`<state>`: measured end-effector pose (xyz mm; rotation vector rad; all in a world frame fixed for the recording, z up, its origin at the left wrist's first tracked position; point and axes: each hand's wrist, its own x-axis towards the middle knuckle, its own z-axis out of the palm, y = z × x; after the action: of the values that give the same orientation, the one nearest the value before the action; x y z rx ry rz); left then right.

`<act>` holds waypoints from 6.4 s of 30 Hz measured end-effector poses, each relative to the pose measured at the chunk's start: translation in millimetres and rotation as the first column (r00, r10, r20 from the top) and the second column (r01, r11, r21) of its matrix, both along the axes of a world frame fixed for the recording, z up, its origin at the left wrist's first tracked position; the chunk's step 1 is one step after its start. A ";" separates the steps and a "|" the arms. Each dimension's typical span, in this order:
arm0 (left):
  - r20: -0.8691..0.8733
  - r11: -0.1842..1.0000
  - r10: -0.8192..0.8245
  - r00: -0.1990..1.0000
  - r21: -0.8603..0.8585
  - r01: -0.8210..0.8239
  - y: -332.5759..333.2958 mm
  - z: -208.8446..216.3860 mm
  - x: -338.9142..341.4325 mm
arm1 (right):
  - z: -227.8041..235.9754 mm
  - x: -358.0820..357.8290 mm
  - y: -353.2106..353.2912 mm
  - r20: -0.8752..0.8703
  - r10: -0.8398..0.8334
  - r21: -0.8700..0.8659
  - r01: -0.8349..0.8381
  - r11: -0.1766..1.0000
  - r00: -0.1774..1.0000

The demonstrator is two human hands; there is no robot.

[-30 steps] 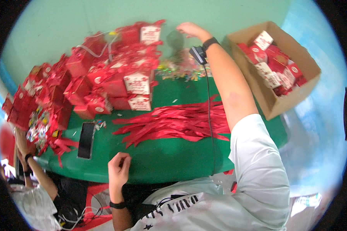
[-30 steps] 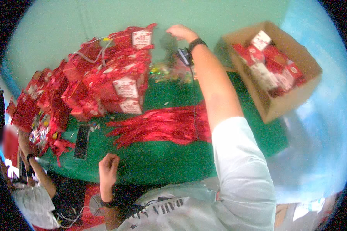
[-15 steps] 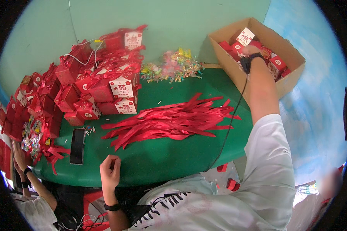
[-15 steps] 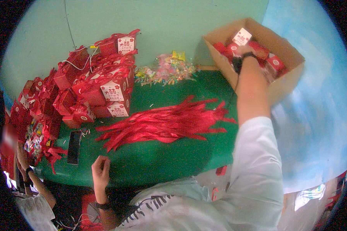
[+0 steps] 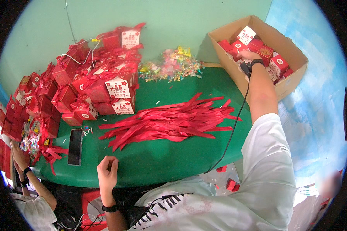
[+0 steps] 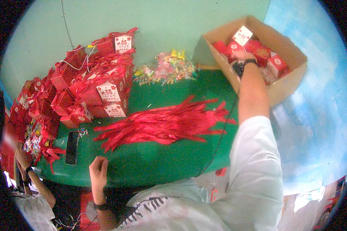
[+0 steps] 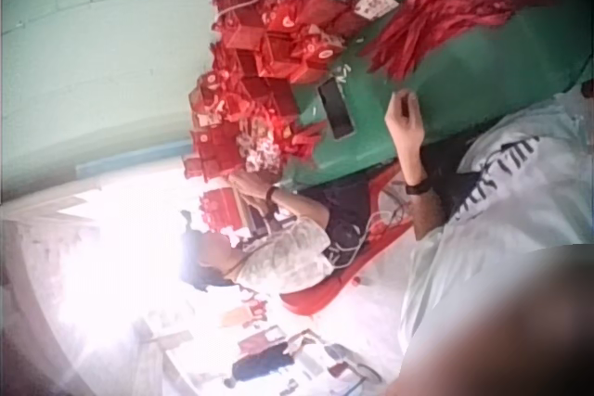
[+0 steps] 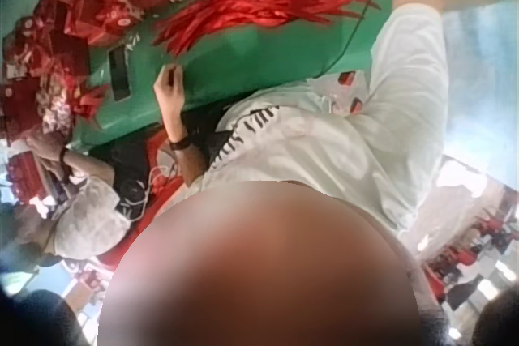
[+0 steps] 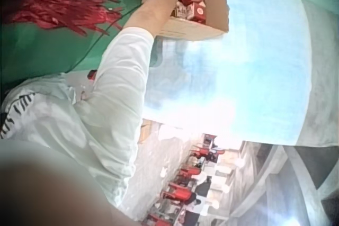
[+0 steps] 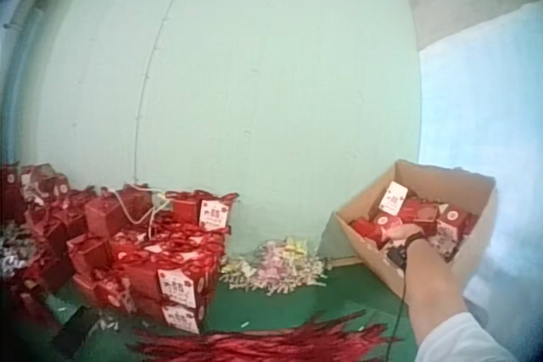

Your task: The person assembles small red gift boxes by filling them with wrapped candies, closing the lids, and tying red ribbons around them. Completed boxes are placed into a cardboard box on the right side of the table.

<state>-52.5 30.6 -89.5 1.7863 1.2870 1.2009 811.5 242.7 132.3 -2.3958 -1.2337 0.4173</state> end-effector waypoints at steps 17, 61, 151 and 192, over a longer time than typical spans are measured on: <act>-0.052 0.996 0.075 0.996 -0.040 -0.077 -19.6 11.2 -9.5 | -35.9 -76.8 47.9 -0.234 0.220 0.283 -0.150 0.947 0.947; -0.120 0.998 0.056 0.991 0.021 -0.054 -15.1 11.4 -5.3 | 176.9 -215.4 -55.7 0.817 0.190 0.087 -0.443 0.892 0.545; -0.313 0.979 -0.161 0.936 0.065 0.191 -26.0 58.1 20.5 | -183.3 -543.0 -171.4 0.092 0.989 0.602 -0.797 0.035 0.112; 0.078 0.928 -0.347 0.935 -0.114 0.354 -15.4 26.4 4.3 | -178.8 -549.9 -181.4 0.077 0.981 0.676 -0.732 0.081 0.180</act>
<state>-48.2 15.2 -63.1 1.7829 0.9367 0.9408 261.6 61.3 -46.5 -0.6189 -2.1123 0.6895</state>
